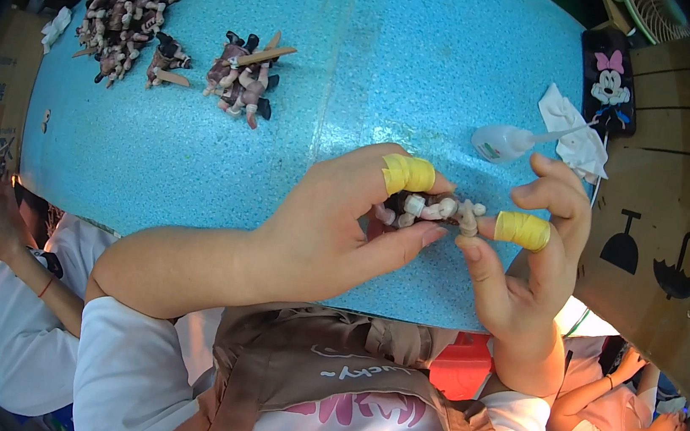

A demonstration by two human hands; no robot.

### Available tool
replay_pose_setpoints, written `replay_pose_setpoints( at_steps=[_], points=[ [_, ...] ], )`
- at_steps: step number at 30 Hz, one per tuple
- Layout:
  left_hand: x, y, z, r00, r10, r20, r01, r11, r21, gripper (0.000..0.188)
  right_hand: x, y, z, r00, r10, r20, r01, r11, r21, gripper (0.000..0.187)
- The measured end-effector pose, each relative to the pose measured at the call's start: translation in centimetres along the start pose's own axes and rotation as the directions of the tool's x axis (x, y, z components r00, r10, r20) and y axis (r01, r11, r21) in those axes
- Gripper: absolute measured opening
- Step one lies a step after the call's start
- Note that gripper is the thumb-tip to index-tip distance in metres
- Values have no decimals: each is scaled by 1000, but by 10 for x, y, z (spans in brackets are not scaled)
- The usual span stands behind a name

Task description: The person assembles small figurines by applying glue from a squeeze bottle onto figurine parts, attaching the pieces together by hand, and placing the assembled figurines on the table.

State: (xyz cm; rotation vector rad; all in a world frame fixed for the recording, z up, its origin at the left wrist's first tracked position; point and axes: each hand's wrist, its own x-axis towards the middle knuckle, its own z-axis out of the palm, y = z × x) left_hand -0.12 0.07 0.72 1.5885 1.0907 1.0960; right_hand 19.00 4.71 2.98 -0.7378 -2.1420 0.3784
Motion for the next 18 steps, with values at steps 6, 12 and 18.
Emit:
replay_pose_setpoints(
  at_steps=[6,12,18],
  points=[
    [-3,-4,1,997,-37,73,50,981,-188,36,-12,1,1,972,-211,106,228,954,-192,27],
    [-2,-2,-6,990,24,139,4,980,-198,37,-9,-1,8,983,-184,-15,184,983,-23,31],
    [2,-2,-8,972,218,92,-223,974,48,35,-10,4,12,991,43,127,-78,955,286,27]
  ],
)
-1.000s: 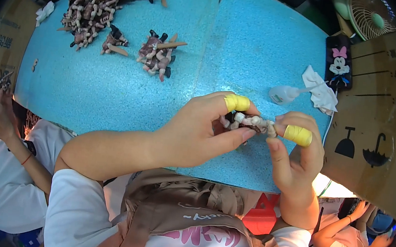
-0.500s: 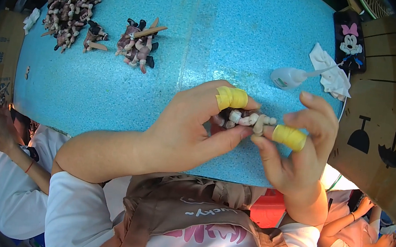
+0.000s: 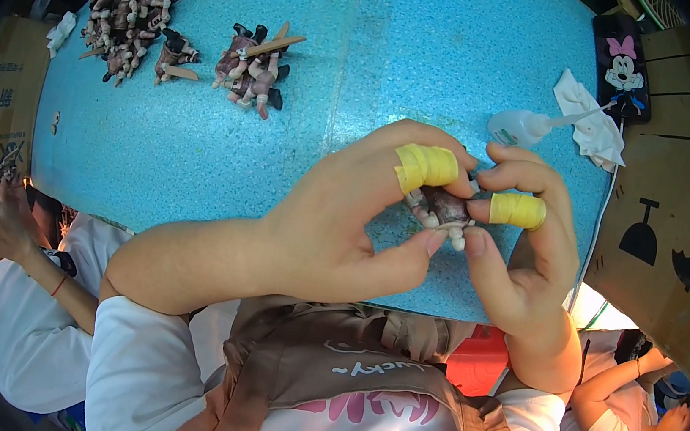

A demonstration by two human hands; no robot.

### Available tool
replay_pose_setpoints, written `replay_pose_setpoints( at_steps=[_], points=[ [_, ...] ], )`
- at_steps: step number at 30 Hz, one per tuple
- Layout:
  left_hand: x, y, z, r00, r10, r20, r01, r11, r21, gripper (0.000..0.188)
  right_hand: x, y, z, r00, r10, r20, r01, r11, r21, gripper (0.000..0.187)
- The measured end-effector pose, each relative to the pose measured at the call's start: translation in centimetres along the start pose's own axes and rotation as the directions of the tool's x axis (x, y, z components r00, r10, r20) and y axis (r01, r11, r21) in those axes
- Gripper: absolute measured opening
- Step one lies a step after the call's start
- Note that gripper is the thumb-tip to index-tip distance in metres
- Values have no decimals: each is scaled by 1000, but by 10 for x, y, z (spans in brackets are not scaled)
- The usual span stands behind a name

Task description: The person assembles small figurines by applying glue from a squeeze bottle onto figurine parts, attaching the pieces together by hand, and placing the assembled figurines on the table.

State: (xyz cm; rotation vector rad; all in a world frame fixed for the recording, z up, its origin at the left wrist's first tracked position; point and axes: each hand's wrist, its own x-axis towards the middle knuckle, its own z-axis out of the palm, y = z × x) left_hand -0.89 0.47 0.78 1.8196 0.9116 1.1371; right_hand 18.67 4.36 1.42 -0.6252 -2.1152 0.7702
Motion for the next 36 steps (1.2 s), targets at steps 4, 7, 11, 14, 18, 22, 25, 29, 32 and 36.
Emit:
replay_pose_setpoints(
  at_steps=[4,7,11,14,18,22,25,29,32,36],
  points=[
    [1,-2,5,996,51,-74,-48,998,35,34,-1,-2,6,999,41,-35,-41,999,9,24],
    [1,-2,7,995,54,-85,-46,994,99,36,-1,-3,5,998,62,-5,-62,996,-56,23],
    [1,-4,8,993,71,-99,-53,984,172,36,-1,1,9,998,57,-6,-57,992,-109,24],
    [-1,-7,10,994,-58,-94,61,998,27,33,-5,6,6,997,74,-19,-76,993,-87,28],
    [8,8,0,755,-641,141,513,443,-735,31,0,3,3,998,45,-47,-45,999,15,41],
    [1,12,-4,790,-565,239,565,516,-644,48,0,1,-2,991,72,111,-57,989,-138,60],
    [5,26,-7,771,-578,267,599,516,-612,58,-3,3,-4,985,150,89,-145,987,-63,61],
    [0,20,-2,813,-536,225,534,536,-654,63,0,4,-7,986,133,100,-146,980,138,56],
    [-2,22,-6,784,-576,233,565,505,-652,64,-1,4,-2,981,155,116,-180,953,242,56],
    [-1,20,-5,817,-548,182,537,606,-587,65,0,6,0,990,126,66,-139,961,241,58]
  ],
)
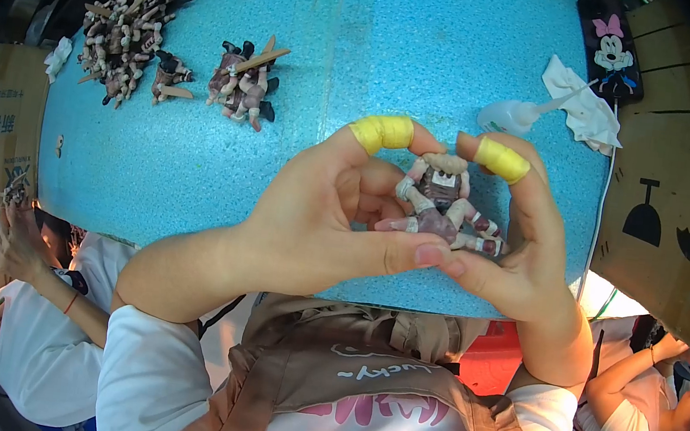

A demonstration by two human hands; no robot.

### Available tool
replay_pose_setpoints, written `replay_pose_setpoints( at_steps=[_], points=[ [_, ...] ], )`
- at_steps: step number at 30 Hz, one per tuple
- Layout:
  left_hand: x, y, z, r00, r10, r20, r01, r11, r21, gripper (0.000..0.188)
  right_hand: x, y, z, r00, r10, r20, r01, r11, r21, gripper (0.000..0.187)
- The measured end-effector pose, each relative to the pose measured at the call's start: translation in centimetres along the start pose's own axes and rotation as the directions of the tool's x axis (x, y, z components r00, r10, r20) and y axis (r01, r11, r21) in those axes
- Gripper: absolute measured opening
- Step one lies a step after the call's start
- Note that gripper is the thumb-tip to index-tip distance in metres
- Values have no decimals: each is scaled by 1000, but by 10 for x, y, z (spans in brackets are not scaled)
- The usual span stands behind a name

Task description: The person assembles small figurines by applying glue from a squeeze bottle onto figurine parts, attaching the pieces together by hand, and placing the assembled figurines on the table.

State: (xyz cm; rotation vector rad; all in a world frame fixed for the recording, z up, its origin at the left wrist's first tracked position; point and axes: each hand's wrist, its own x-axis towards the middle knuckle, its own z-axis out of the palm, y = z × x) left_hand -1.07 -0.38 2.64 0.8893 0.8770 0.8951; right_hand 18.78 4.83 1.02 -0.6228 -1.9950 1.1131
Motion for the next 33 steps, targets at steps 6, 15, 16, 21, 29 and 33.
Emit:
replay_pose_setpoints(
  at_steps=[6,15,16,21,29,33],
  points=[
    [-3,-2,2,999,39,23,-37,997,-63,64,4,-3,-7,993,-100,69,110,982,-156,58],
    [8,-14,-2,947,304,103,-320,926,199,73,-7,-3,6,986,141,-90,-116,964,241,51],
    [8,-16,-6,933,335,130,-359,879,315,74,-6,-1,7,985,168,-28,-153,946,287,48],
    [11,-7,-2,982,146,117,-107,951,-289,75,-4,-1,7,990,-126,-70,101,953,-286,44],
    [12,-12,0,984,154,84,-128,956,-263,74,-4,7,15,927,-368,-65,302,840,-451,42],
    [12,-13,1,983,169,65,-146,951,-274,73,-5,7,16,927,-367,-73,296,838,-458,43]
  ],
)
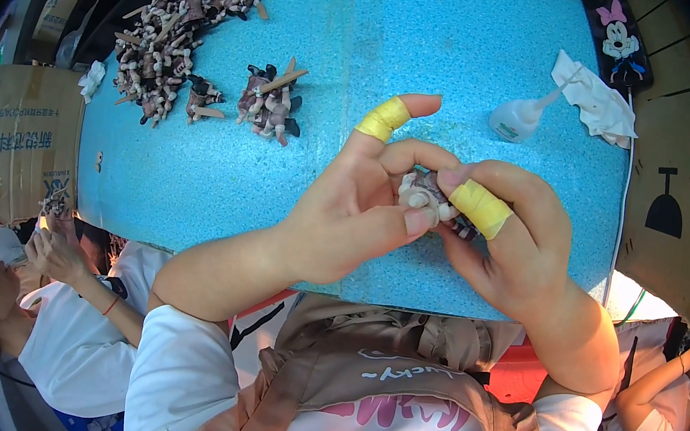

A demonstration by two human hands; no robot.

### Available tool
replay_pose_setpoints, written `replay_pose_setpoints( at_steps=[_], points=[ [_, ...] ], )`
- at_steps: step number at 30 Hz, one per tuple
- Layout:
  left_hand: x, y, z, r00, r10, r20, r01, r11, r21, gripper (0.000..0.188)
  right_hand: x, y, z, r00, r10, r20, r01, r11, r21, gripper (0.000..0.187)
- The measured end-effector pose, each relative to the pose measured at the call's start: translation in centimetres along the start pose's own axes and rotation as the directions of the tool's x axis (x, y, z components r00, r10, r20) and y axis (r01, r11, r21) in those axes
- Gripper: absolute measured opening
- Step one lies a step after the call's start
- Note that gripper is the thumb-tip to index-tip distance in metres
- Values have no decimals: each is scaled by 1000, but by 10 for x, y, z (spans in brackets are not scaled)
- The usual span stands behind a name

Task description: The person assembles small figurines by applying glue from a squeeze bottle onto figurine parts, attaching the pieces together by hand, and placing the assembled figurines on the table.

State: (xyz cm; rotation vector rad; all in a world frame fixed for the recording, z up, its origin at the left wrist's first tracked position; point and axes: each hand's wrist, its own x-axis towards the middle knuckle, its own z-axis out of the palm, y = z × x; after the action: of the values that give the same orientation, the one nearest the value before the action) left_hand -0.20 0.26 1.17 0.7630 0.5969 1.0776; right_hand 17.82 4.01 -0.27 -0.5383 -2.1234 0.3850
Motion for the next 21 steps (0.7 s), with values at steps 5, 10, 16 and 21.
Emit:
replay_pose_setpoints(
  at_steps=[5,10,16,21],
  points=[
    [0,1,0,1000,13,-9,-13,1000,0,73,2,0,-1,1000,-25,4,25,999,-23,42],
    [3,2,1,995,29,-99,-28,1000,9,71,11,-5,-7,1000,-4,-12,4,1000,-19,51],
    [12,-4,-9,990,23,-141,12,971,238,69,1,13,-23,930,-12,-367,8,1000,-13,59],
    [22,6,-6,967,27,-253,62,939,340,63,10,24,-26,816,466,-342,-445,884,142,59]
  ],
)
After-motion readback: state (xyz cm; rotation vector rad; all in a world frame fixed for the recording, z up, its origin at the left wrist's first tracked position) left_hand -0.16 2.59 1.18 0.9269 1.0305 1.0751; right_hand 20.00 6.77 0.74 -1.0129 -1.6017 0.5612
